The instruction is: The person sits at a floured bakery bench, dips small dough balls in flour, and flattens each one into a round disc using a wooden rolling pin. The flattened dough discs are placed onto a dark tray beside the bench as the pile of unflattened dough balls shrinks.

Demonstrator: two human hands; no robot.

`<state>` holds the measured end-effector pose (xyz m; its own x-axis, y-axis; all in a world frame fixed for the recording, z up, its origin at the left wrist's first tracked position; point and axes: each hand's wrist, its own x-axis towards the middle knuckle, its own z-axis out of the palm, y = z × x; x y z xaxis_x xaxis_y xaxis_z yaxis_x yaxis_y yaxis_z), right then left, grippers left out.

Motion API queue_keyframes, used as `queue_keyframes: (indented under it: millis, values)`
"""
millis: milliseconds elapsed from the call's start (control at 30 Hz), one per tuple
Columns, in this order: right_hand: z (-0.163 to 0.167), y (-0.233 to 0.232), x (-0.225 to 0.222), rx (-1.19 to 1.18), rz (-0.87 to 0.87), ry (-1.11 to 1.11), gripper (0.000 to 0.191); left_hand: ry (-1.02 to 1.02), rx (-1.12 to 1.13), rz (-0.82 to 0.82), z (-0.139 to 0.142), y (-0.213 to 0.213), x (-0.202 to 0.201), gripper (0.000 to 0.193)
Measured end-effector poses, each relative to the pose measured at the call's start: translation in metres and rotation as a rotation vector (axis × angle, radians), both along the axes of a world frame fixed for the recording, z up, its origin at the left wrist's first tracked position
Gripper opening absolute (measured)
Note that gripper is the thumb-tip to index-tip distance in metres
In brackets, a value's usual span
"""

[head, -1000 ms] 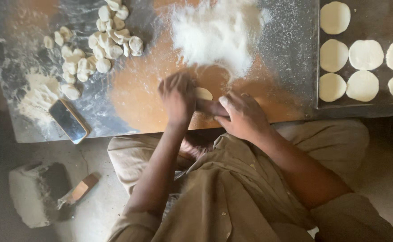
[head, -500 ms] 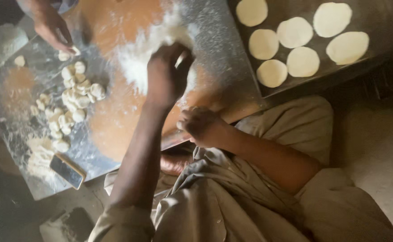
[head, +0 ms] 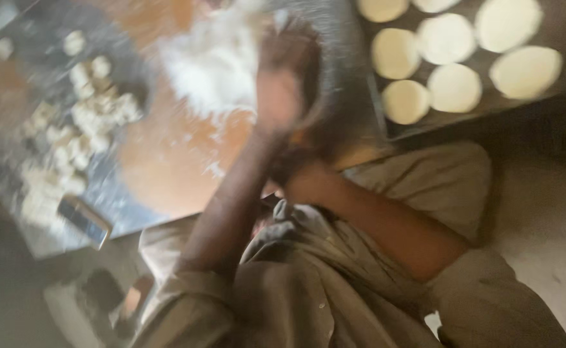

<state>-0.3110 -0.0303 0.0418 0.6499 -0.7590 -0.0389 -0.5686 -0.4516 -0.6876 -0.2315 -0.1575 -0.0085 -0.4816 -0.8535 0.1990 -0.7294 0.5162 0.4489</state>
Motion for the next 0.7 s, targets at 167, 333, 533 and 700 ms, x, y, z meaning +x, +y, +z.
queue_keyframes:
  millis: [167, 333, 533, 700]
  values:
    - [0.018, -0.005, 0.012, -0.055, -0.001, 0.071, 0.033, -0.29, -0.279, 0.742, 0.017, -0.039, 0.215, 0.054]
    - [0.024, -0.016, 0.016, 0.06, -0.256, 0.233, 0.03, -0.121, -0.26, 0.608, 0.001, 0.067, 0.276, 0.036]
    - [0.016, -0.031, 0.025, -0.681, -0.474, 0.197, 0.036, 0.057, -0.212, 0.631, 0.011, 0.13, 0.27, 0.031]
    - [0.015, -0.018, 0.036, -0.067, -0.361, 0.162, 0.034, 0.046, -0.39, 0.732, 0.031, 0.112, 0.263, 0.025]
